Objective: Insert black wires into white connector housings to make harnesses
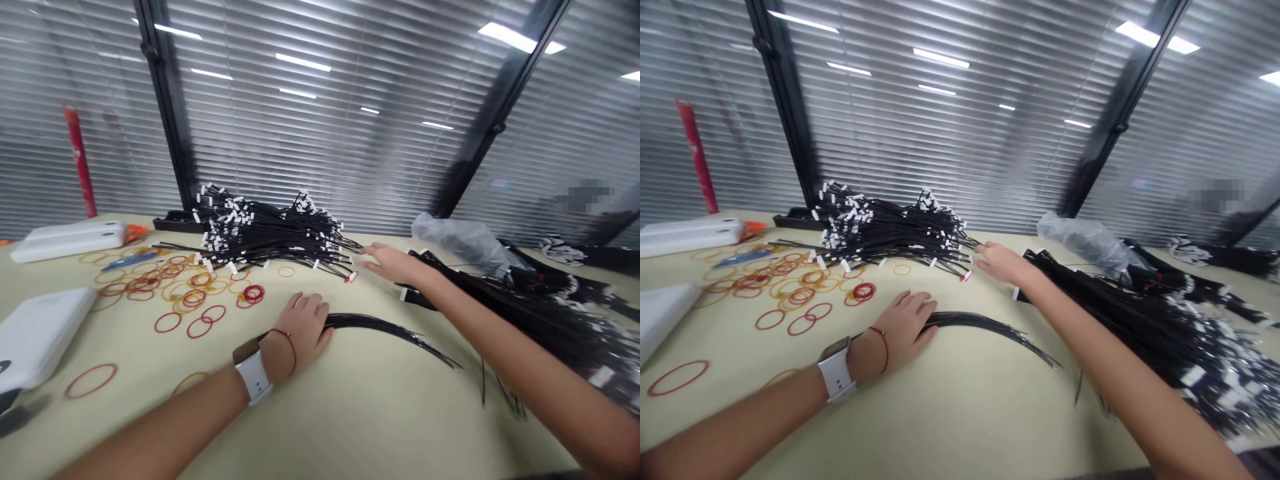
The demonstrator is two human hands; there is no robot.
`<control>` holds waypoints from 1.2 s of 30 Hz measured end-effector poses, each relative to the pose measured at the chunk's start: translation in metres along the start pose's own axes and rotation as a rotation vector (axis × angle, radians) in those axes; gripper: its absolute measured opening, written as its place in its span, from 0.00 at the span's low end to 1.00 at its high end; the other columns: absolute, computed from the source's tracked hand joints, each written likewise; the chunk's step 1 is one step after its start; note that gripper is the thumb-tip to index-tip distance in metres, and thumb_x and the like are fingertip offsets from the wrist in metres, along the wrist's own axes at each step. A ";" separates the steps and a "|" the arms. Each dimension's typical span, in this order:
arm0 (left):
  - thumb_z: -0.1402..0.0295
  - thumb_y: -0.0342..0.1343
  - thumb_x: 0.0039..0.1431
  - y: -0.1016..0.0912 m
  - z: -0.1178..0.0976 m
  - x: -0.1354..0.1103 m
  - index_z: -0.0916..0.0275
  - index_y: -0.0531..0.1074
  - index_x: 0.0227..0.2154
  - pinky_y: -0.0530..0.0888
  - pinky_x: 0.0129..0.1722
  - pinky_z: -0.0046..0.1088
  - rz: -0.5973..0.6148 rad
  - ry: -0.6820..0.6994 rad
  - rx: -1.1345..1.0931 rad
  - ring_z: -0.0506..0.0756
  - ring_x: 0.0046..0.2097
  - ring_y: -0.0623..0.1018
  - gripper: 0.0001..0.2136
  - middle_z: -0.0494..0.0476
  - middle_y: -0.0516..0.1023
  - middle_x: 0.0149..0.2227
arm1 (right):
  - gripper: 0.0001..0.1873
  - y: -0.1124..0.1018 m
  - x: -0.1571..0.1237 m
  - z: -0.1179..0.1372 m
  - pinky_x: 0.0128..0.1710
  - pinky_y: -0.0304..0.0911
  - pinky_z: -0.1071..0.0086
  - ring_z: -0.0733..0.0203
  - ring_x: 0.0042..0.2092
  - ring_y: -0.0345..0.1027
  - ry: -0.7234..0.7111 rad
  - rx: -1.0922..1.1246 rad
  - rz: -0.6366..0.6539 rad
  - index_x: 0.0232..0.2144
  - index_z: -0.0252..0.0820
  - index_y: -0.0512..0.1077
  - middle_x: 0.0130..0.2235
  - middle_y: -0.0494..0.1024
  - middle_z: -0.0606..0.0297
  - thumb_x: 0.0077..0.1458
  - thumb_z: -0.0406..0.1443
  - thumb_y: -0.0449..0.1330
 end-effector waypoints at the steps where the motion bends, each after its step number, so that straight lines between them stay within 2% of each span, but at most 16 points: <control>1: 0.65 0.44 0.58 -0.002 -0.001 0.000 0.68 0.69 0.41 0.59 0.52 0.44 -0.002 -0.007 0.013 0.62 0.46 0.70 0.15 0.66 0.70 0.44 | 0.16 0.010 0.010 0.020 0.43 0.63 0.61 0.61 0.43 0.65 -0.038 0.025 0.013 0.44 0.38 0.65 0.44 0.69 0.60 0.57 0.41 0.51; 4: 0.67 0.45 0.57 -0.003 -0.003 -0.001 0.67 0.71 0.35 0.65 0.46 0.41 0.005 -0.006 0.039 0.61 0.42 0.71 0.12 0.64 0.71 0.38 | 0.16 0.031 0.038 0.065 0.45 0.61 0.58 0.59 0.45 0.64 -0.087 0.085 -0.015 0.46 0.38 0.64 0.46 0.68 0.59 0.57 0.40 0.52; 7: 0.68 0.46 0.57 -0.003 -0.002 -0.003 0.66 0.72 0.34 0.67 0.42 0.38 0.017 -0.004 0.046 0.60 0.41 0.71 0.11 0.62 0.71 0.38 | 0.17 0.044 0.061 0.085 0.45 0.61 0.58 0.59 0.46 0.64 -0.088 0.150 -0.053 0.46 0.38 0.64 0.47 0.67 0.59 0.57 0.41 0.52; 12: 0.59 0.46 0.57 -0.011 0.018 -0.003 0.63 0.72 0.35 0.69 0.40 0.35 0.013 -0.058 0.034 0.58 0.39 0.72 0.14 0.60 0.71 0.37 | 0.16 0.059 0.082 0.080 0.40 0.64 0.62 0.62 0.40 0.66 -0.013 0.236 -0.061 0.43 0.36 0.65 0.42 0.70 0.60 0.57 0.41 0.52; 16: 0.59 0.46 0.58 -0.023 0.055 -0.003 0.66 0.70 0.38 0.68 0.42 0.38 -0.015 -0.185 0.061 0.59 0.42 0.71 0.16 0.62 0.70 0.41 | 0.15 0.060 0.080 0.070 0.36 0.65 0.66 0.65 0.36 0.67 0.015 0.272 -0.088 0.41 0.35 0.66 0.38 0.71 0.62 0.57 0.41 0.52; 20: 0.61 0.51 0.57 -0.035 0.103 -0.008 0.66 0.66 0.43 0.67 0.43 0.42 -0.061 -0.378 0.114 0.59 0.46 0.69 0.16 0.62 0.68 0.46 | 0.14 0.040 0.070 0.066 0.36 0.65 0.66 0.65 0.36 0.67 0.042 0.263 -0.206 0.40 0.35 0.67 0.38 0.71 0.63 0.57 0.40 0.51; 26: 0.62 0.50 0.58 -0.047 0.159 -0.020 0.64 0.57 0.53 0.68 0.44 0.43 -0.154 -0.615 0.175 0.61 0.49 0.68 0.21 0.64 0.62 0.52 | 0.13 -0.004 0.053 0.077 0.36 0.64 0.66 0.65 0.37 0.66 0.049 0.205 -0.426 0.40 0.37 0.66 0.38 0.70 0.62 0.58 0.40 0.50; 31: 0.63 0.51 0.58 -0.041 0.182 -0.031 0.63 0.59 0.52 0.69 0.43 0.43 -0.123 -0.675 0.204 0.60 0.47 0.69 0.20 0.63 0.64 0.51 | 0.15 -0.039 0.049 0.067 0.33 0.61 0.69 0.65 0.35 0.65 0.081 0.142 -0.543 0.39 0.36 0.66 0.36 0.71 0.62 0.60 0.41 0.46; 36: 0.63 0.50 0.58 -0.041 0.191 -0.033 0.64 0.65 0.47 0.69 0.42 0.42 -0.092 -0.684 0.242 0.59 0.46 0.70 0.15 0.61 0.66 0.49 | 0.19 -0.079 0.040 0.034 0.33 0.54 0.70 0.58 0.41 0.64 0.138 0.092 -0.642 0.39 0.40 0.66 0.40 0.71 0.56 0.62 0.41 0.38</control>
Point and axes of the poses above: each hand's wrist, its own x-axis towards the middle knuckle, its own y-axis out of the palm, z = x × y, the point moved 9 cm from there along x, towards the middle knuckle
